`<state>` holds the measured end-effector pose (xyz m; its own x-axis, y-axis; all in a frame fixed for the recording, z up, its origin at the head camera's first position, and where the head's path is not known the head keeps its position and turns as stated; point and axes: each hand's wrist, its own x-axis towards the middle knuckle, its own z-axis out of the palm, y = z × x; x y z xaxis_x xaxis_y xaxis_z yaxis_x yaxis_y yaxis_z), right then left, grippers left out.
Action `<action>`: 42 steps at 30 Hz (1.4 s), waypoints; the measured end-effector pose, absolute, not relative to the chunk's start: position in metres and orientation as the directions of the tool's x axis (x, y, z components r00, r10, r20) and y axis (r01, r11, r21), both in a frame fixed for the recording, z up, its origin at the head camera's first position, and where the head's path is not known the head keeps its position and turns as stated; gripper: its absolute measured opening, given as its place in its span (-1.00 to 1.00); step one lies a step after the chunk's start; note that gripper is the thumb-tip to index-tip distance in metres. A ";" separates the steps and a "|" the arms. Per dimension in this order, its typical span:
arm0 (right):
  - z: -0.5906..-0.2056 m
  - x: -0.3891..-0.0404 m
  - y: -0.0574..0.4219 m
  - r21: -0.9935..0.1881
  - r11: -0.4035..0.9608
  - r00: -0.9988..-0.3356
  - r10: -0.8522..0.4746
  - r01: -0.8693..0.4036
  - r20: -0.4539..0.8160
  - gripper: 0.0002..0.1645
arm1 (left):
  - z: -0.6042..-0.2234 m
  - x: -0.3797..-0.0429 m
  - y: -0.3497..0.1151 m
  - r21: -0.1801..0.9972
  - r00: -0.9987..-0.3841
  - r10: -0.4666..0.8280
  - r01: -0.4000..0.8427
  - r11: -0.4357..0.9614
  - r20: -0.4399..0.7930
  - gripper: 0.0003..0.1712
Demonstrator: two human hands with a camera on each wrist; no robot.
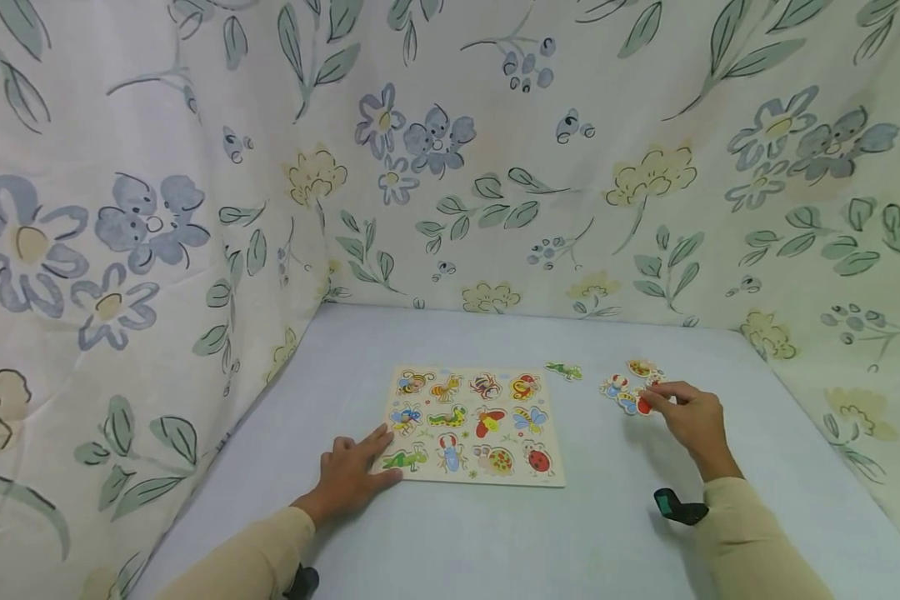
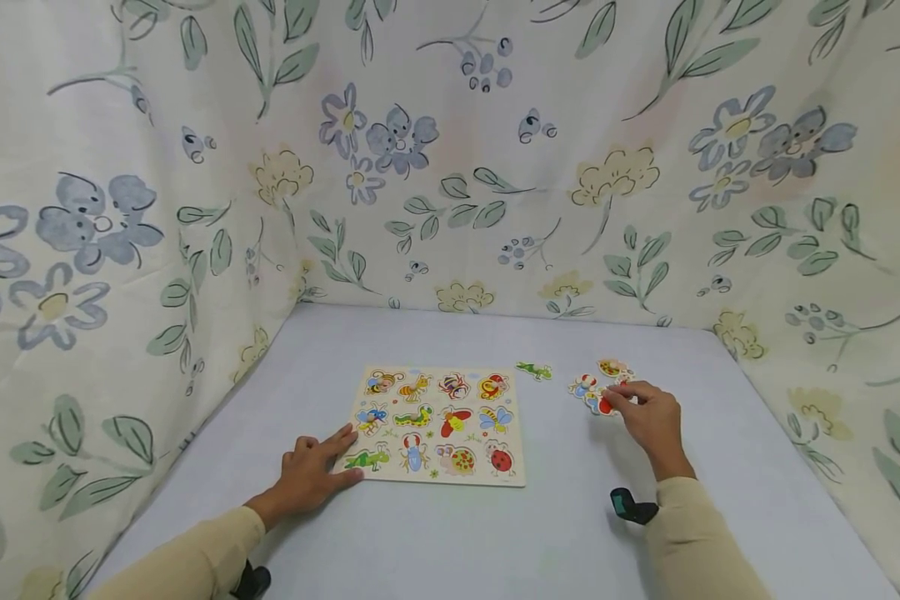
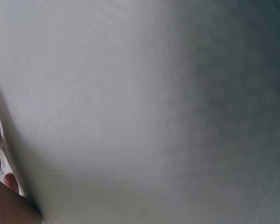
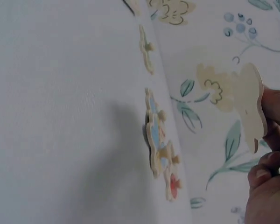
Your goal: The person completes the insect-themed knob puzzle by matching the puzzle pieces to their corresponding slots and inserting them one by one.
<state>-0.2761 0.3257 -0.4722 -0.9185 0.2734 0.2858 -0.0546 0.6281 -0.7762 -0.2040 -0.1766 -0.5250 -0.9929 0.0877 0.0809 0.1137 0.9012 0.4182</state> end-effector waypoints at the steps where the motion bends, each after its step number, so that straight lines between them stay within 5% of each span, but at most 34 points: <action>1: -0.470 -0.276 0.322 -0.779 0.624 -0.918 0.263 -0.072 0.296 -0.60 | -0.525 -0.204 -0.177 0.415 -0.993 0.087 0.112 0.903 0.079 -0.12; 13: -0.455 -0.281 0.274 -0.797 0.558 -0.908 0.169 -0.232 0.383 -0.74 | -0.525 -0.205 -0.177 0.406 -0.994 0.086 0.105 0.908 0.063 -0.12; 21: -0.512 -0.324 0.276 -0.755 0.557 -0.864 0.126 -0.346 0.488 -0.78 | -0.525 -0.204 -0.177 0.416 -0.994 0.096 0.108 0.903 0.049 -0.13; 28: -0.519 -0.332 0.257 -0.810 0.424 -0.874 0.082 -0.405 0.479 -0.86 | -0.525 -0.205 -0.179 0.424 -0.993 0.108 0.119 0.898 0.049 -0.13; 33: -0.546 -0.351 0.241 -0.738 0.537 -0.830 0.118 -0.408 0.545 -0.84 | -0.527 -0.206 -0.179 0.425 -0.992 0.111 0.125 0.896 0.057 -0.13; 42: -0.534 -0.339 0.200 -0.765 0.404 -0.829 0.027 -0.502 0.558 -0.86 | -0.522 -0.203 -0.178 0.418 -0.992 0.108 0.124 0.900 0.060 -0.14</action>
<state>-0.3385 0.2001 -0.5345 -0.8291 0.0273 0.5584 -0.5018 0.4040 -0.7648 -0.2031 -0.1779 -0.5220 -0.9923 0.1083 0.0602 0.1236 0.8998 0.4185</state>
